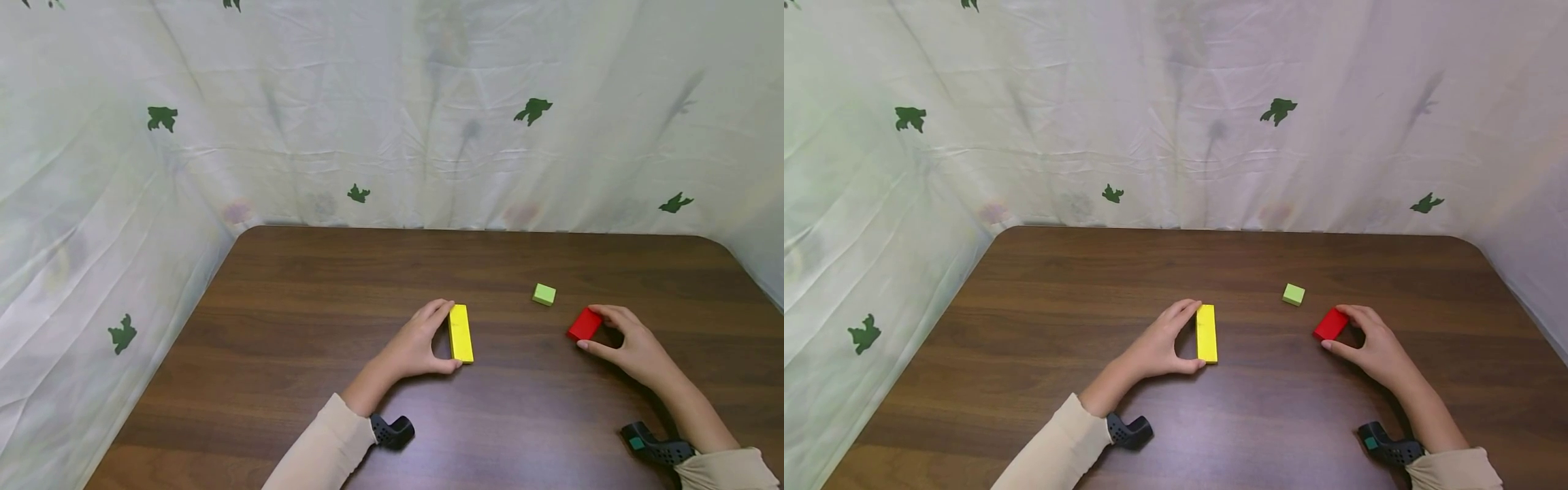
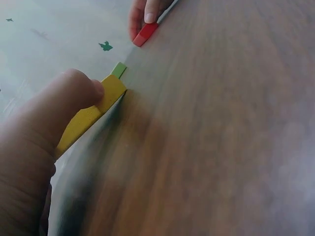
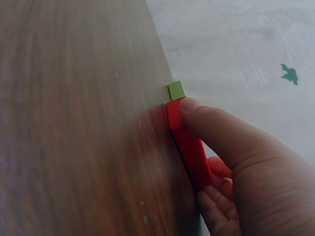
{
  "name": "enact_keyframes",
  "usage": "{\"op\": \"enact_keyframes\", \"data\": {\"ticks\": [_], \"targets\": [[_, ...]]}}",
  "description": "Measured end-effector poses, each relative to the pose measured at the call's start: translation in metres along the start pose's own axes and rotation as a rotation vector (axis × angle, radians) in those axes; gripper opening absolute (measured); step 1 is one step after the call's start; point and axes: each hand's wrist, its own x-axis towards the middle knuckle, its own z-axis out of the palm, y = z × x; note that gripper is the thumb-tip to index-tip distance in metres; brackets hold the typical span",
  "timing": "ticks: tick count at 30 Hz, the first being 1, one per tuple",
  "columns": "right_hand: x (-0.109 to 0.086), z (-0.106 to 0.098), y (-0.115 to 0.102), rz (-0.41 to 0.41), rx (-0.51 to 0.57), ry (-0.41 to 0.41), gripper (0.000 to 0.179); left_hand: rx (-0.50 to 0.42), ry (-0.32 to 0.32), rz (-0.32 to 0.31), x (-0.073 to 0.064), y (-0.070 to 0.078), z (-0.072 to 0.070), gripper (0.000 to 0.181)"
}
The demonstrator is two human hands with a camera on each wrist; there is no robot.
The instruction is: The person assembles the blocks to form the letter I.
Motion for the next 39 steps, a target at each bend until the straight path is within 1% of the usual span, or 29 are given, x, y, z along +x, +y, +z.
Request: {"op": "enact_keyframes", "data": {"ticks": [6, 20, 24, 29, 33, 36, 39], "targets": [[0.0008, 0.0002, 0.0003, -0.007, 0.009, -0.003, 0.066, -0.044, -0.042, -0.035, -0.0008, -0.0040, 0.0000, 0.089], [0.0008, 0.0010, 0.0008, -0.018, 0.013, 0.001, 0.066, -0.065, -0.130, -0.045, 0.0000, -0.0043, -0.0023, 0.087], [0.0006, 0.0002, -0.0005, 0.005, 0.021, -0.014, 0.069, -0.060, -0.149, -0.051, 0.0001, -0.0045, -0.0033, 0.087], [0.0003, -0.0004, -0.0015, 0.052, 0.043, -0.034, 0.074, -0.045, -0.158, -0.038, 0.0000, -0.0043, -0.0047, 0.087], [0.0004, 0.0008, -0.0003, 0.038, 0.044, -0.012, 0.067, -0.042, -0.169, -0.044, -0.0006, -0.0032, -0.0056, 0.086], [0.0005, 0.0016, 0.0002, 0.022, 0.047, 0.007, 0.063, -0.057, -0.179, -0.068, -0.0010, -0.0025, -0.0067, 0.083], [0.0004, 0.0012, -0.0007, 0.022, 0.042, 0.014, 0.063, -0.069, -0.184, -0.091, -0.0012, -0.0025, -0.0072, 0.078]]}}
